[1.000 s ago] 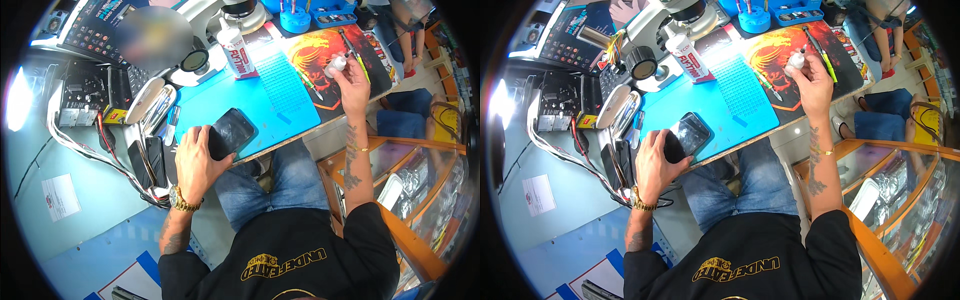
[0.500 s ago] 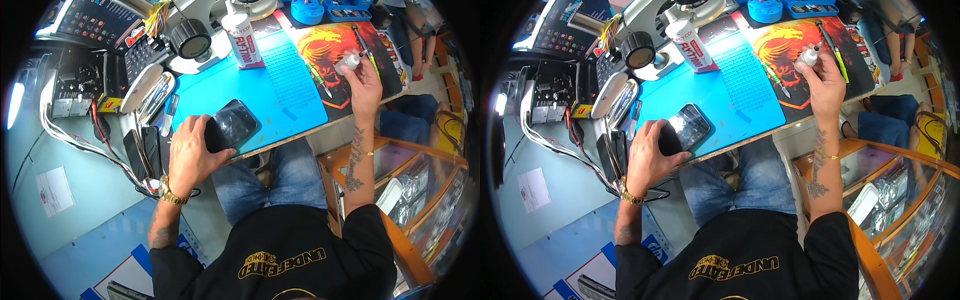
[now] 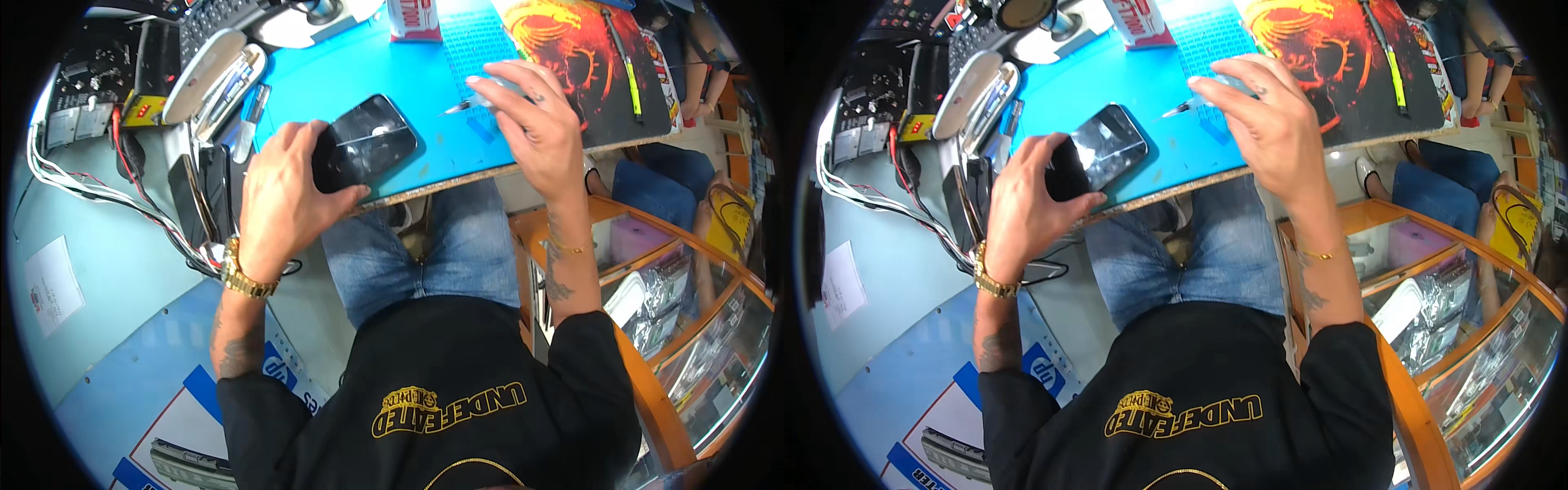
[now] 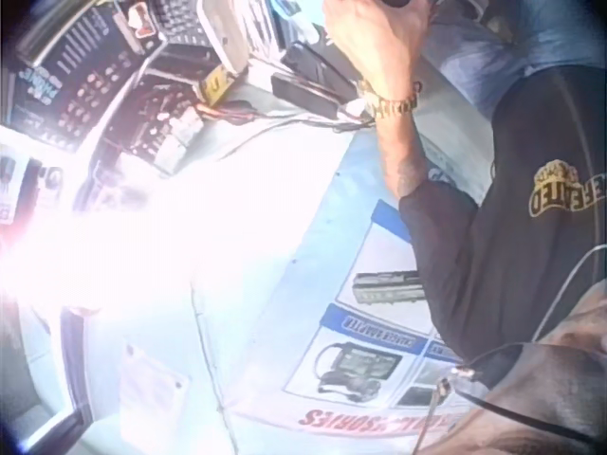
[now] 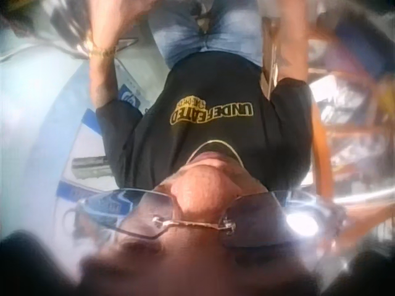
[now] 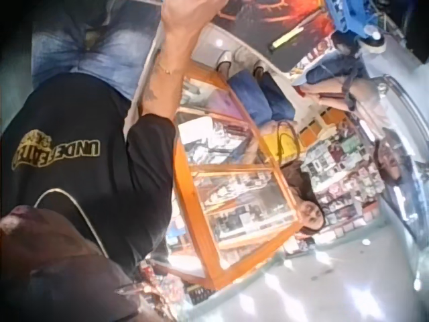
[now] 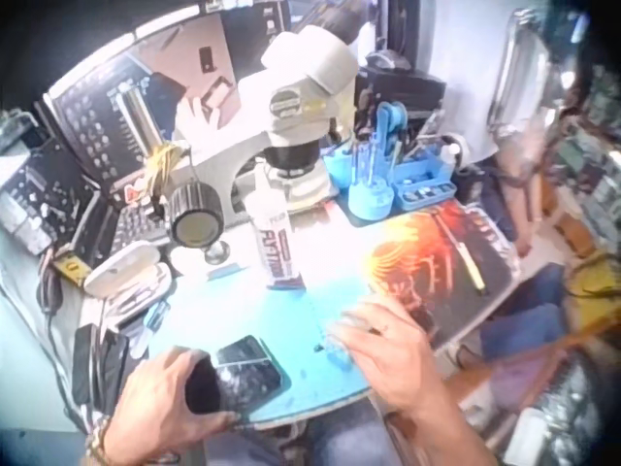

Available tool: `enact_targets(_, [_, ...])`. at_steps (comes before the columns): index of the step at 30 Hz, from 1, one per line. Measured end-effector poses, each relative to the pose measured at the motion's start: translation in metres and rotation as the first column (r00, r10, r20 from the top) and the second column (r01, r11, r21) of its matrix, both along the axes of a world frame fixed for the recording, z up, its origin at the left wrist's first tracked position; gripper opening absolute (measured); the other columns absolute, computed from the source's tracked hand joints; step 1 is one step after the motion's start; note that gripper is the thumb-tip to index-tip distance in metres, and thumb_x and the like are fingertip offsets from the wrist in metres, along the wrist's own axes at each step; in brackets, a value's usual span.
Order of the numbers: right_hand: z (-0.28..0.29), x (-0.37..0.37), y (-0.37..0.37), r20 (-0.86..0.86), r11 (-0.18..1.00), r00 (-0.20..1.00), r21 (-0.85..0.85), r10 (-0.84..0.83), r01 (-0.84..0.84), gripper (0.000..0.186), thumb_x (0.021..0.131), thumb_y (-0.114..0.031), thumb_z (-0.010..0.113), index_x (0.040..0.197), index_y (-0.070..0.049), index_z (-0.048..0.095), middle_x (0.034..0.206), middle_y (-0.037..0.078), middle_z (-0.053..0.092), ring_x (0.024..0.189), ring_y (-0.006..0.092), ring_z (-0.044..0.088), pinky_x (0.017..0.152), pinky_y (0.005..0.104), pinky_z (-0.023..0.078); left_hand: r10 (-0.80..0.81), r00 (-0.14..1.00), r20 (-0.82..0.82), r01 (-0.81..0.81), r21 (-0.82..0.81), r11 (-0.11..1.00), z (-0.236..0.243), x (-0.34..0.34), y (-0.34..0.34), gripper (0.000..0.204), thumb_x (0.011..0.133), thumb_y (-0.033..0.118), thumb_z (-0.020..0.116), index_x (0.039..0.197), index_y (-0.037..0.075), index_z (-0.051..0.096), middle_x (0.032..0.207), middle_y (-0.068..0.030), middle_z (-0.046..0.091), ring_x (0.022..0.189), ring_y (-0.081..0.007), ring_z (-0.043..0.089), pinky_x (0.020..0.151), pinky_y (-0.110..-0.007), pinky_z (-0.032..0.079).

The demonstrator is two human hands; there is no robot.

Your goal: The person uses a small screwdriver to remove screws from the bottom of a mobile phone and then opens the screen by hand to expose the internal components.

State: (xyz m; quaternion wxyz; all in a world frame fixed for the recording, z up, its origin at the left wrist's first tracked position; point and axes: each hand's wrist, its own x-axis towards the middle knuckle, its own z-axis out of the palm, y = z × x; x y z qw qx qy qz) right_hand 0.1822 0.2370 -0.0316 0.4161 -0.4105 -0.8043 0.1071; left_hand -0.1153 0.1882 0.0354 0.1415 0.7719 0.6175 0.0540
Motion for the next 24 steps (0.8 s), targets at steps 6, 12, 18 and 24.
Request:
enact_targets(6, [-0.007, -0.007, -0.003, 0.146, 0.997, 0.989, 0.079, -0.023, 0.012, 0.043, 0.078, 0.005, 0.066, 0.115, -0.012, 0.078, 0.114, 0.011, 0.070, 0.111, 0.0316, 0.064, 0.093, 0.0431, 0.054, -0.073, 0.997, -0.009, 0.073, 0.056, 0.996, -0.005, -0.006, 0.000, 0.075, 0.068, 0.027, 0.092, 0.129, -0.004, 0.062, 0.117, -0.0165, 0.067, 0.105, -0.0366, 0.067, 0.092, -0.043, 0.054])
enact_targets(12, [-0.007, -0.010, 0.000, 0.240, 0.990, 0.970, 0.138, -0.033, 0.000, 0.042, 0.078, 0.003, 0.065, 0.113, -0.015, 0.079, 0.113, 0.009, 0.072, 0.111, 0.0299, 0.064, 0.093, 0.0435, 0.055, -0.073, 0.996, 0.045, 0.073, 0.010, 0.997, -0.002, -0.011, 0.005, 0.072, 0.069, 0.028, 0.092, 0.127, -0.003, 0.064, 0.114, -0.0164, 0.067, 0.104, -0.0358, 0.067, 0.091, -0.043, 0.053])
enact_targets(18, [-0.005, -0.012, 0.001, 0.256, 0.993, 0.966, 0.116, -0.023, -0.008, 0.041, 0.079, 0.002, 0.064, 0.113, -0.016, 0.080, 0.114, 0.008, 0.072, 0.113, 0.0288, 0.064, 0.095, 0.0430, 0.054, -0.072, 0.997, 0.032, 0.071, 0.013, 0.997, -0.001, -0.011, 0.005, 0.071, 0.068, 0.029, 0.091, 0.127, -0.002, 0.065, 0.111, -0.0162, 0.067, 0.103, -0.0350, 0.068, 0.090, -0.042, 0.054])
enact_targets(24, [-0.005, -0.014, 0.000, 0.274, 0.993, 0.961, 0.114, -0.021, -0.011, 0.041, 0.080, 0.001, 0.064, 0.113, -0.016, 0.080, 0.114, 0.008, 0.072, 0.113, 0.0290, 0.064, 0.096, 0.0431, 0.053, -0.072, 0.997, 0.037, 0.071, 0.018, 0.997, -0.002, -0.011, 0.005, 0.071, 0.068, 0.030, 0.092, 0.127, -0.002, 0.066, 0.109, -0.0161, 0.067, 0.102, -0.0342, 0.068, 0.090, -0.042, 0.054])
